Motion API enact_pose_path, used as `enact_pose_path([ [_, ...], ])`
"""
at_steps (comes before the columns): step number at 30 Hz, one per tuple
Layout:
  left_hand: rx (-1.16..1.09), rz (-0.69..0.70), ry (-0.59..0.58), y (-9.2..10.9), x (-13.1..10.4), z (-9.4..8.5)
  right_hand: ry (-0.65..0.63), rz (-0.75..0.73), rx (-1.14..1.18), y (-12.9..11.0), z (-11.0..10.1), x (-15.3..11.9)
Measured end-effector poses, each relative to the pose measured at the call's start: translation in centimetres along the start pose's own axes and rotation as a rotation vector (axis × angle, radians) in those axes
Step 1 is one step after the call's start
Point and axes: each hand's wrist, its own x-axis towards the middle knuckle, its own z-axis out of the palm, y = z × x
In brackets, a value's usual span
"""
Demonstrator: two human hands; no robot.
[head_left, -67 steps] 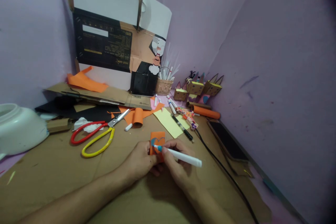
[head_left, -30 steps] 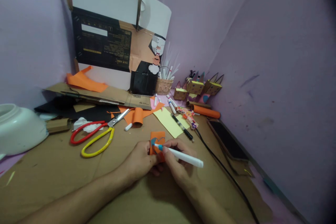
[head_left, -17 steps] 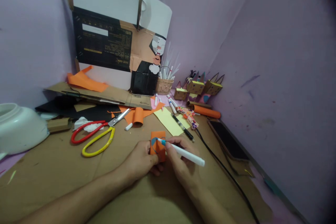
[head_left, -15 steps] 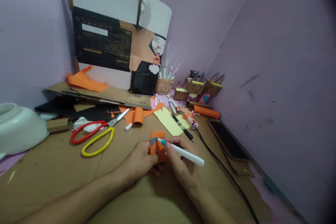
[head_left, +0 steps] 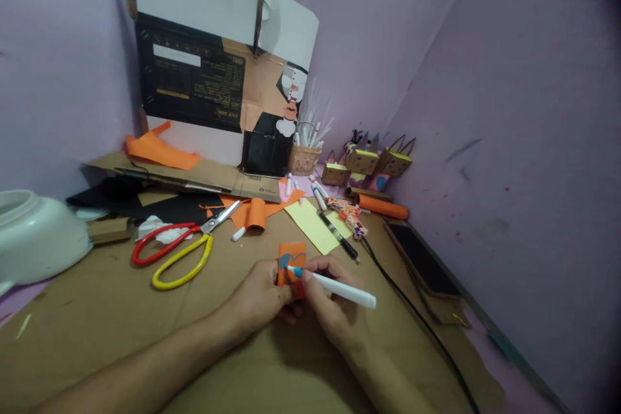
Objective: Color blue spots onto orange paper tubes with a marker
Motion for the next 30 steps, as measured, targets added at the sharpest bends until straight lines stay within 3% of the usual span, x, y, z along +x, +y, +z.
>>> enact_pose_path([
  [11, 0.014, 0.02, -0.01, 0.33, -0.32, 0.16, -0.08, -0.023, -0.015, -0.11, -0.13, -0.19],
  [19, -0.003, -0.014, 0.005, 0.33, -0.3, 0.1, 0.089, -0.009, -0.036, -0.16, -0.39, 0.24],
  [30, 0.011, -0.02, 0.005, 0.31, -0.22, 0.14, 0.06, 0.012, -0.043, 0.12, -0.24, 0.22],
])
